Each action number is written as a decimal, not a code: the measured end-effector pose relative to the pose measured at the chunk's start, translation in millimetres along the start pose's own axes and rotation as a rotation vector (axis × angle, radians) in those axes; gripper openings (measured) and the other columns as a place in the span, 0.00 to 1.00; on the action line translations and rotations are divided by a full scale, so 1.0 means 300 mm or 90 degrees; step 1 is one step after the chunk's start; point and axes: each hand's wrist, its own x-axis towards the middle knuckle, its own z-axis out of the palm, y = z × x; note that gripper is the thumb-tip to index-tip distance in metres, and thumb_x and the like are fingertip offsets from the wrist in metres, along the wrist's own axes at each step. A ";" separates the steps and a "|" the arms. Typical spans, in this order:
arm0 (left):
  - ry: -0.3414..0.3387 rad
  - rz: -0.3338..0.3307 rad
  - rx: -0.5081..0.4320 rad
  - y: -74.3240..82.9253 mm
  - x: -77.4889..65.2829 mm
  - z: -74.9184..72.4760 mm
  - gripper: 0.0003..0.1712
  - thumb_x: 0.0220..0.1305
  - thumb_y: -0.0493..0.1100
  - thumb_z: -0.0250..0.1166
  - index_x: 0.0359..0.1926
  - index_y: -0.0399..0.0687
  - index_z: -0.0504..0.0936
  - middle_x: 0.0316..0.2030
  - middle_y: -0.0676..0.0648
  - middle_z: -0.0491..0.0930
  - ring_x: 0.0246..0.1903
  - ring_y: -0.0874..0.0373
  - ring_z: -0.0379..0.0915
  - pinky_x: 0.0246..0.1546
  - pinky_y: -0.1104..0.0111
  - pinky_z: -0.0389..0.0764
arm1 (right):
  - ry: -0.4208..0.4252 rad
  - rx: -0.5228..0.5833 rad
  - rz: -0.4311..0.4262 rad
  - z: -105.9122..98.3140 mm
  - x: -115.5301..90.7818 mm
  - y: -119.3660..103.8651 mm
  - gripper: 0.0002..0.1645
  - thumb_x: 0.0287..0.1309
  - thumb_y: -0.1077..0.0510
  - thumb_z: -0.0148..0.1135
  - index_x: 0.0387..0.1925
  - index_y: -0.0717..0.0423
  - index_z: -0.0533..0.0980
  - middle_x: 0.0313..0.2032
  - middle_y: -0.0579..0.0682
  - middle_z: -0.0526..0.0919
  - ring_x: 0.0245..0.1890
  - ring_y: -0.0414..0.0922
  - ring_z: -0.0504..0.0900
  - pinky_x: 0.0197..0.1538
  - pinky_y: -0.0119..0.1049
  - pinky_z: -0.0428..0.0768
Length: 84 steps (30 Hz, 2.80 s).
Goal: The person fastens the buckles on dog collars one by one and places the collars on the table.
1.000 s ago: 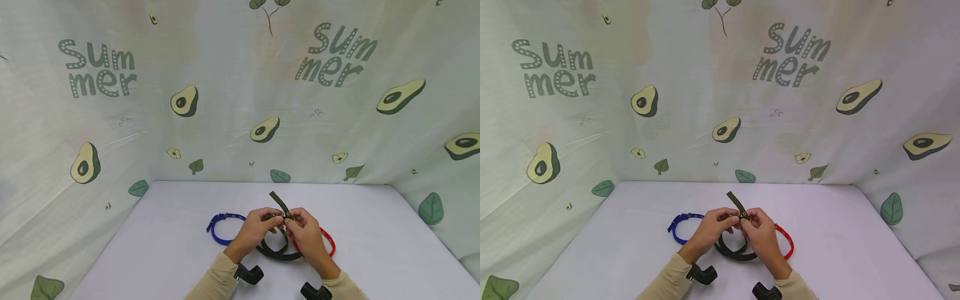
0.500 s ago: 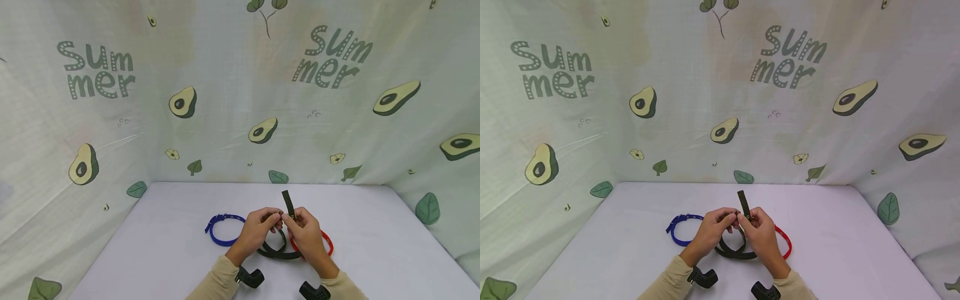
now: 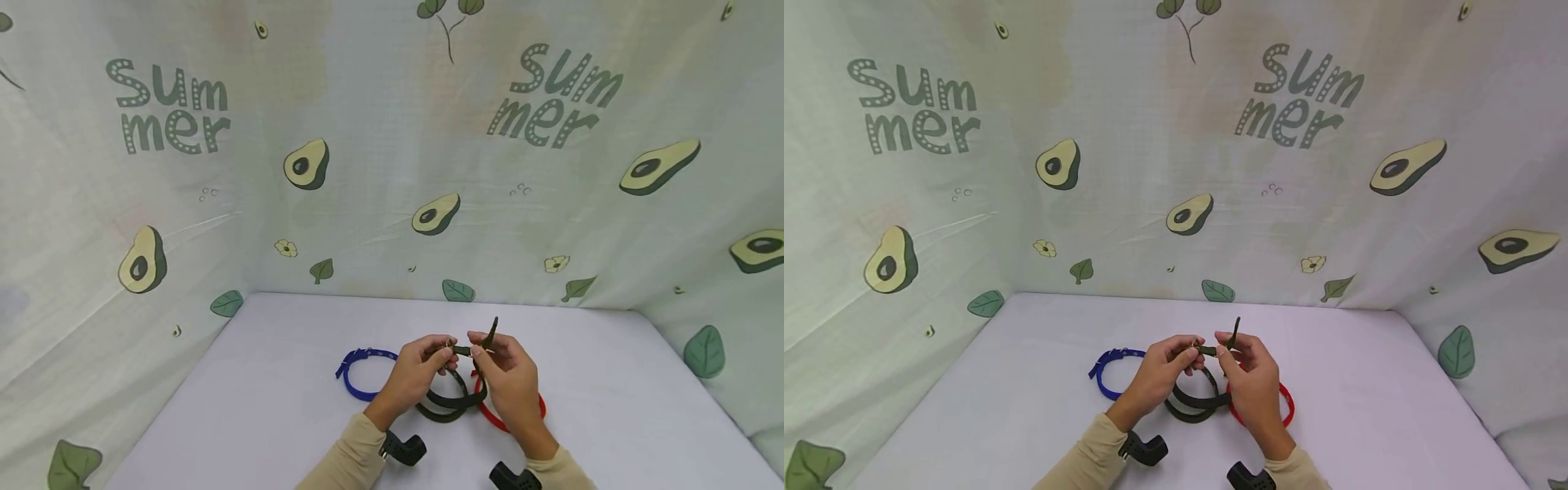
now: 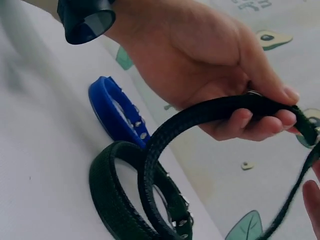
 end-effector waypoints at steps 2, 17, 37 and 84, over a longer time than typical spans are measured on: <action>0.006 -0.005 -0.008 0.002 -0.001 -0.005 0.15 0.75 0.39 0.58 0.57 0.38 0.79 0.42 0.41 0.84 0.41 0.58 0.81 0.40 0.71 0.82 | 0.007 0.004 -0.015 -0.005 0.002 -0.004 0.18 0.64 0.66 0.65 0.54 0.60 0.73 0.47 0.54 0.87 0.49 0.47 0.84 0.51 0.29 0.80; 0.033 -0.003 -0.011 0.022 -0.002 -0.014 0.17 0.73 0.40 0.61 0.58 0.39 0.80 0.42 0.39 0.85 0.37 0.60 0.81 0.39 0.73 0.81 | -0.009 -0.126 -0.164 -0.013 0.002 0.013 0.24 0.58 0.76 0.64 0.56 0.62 0.79 0.45 0.55 0.85 0.42 0.42 0.83 0.46 0.22 0.79; 0.057 0.048 0.040 0.044 -0.014 0.001 0.15 0.70 0.44 0.65 0.54 0.43 0.83 0.38 0.49 0.86 0.34 0.59 0.82 0.37 0.69 0.83 | -0.070 -0.247 -0.484 -0.048 0.054 0.022 0.15 0.61 0.61 0.62 0.47 0.62 0.85 0.38 0.48 0.85 0.32 0.42 0.83 0.36 0.27 0.83; 0.040 0.108 0.065 0.073 -0.012 -0.008 0.14 0.74 0.44 0.60 0.55 0.43 0.81 0.45 0.47 0.82 0.44 0.59 0.80 0.47 0.66 0.82 | -0.082 -0.084 -0.116 0.019 -0.015 -0.025 0.16 0.54 0.73 0.70 0.44 0.60 0.80 0.38 0.51 0.83 0.34 0.38 0.82 0.34 0.26 0.77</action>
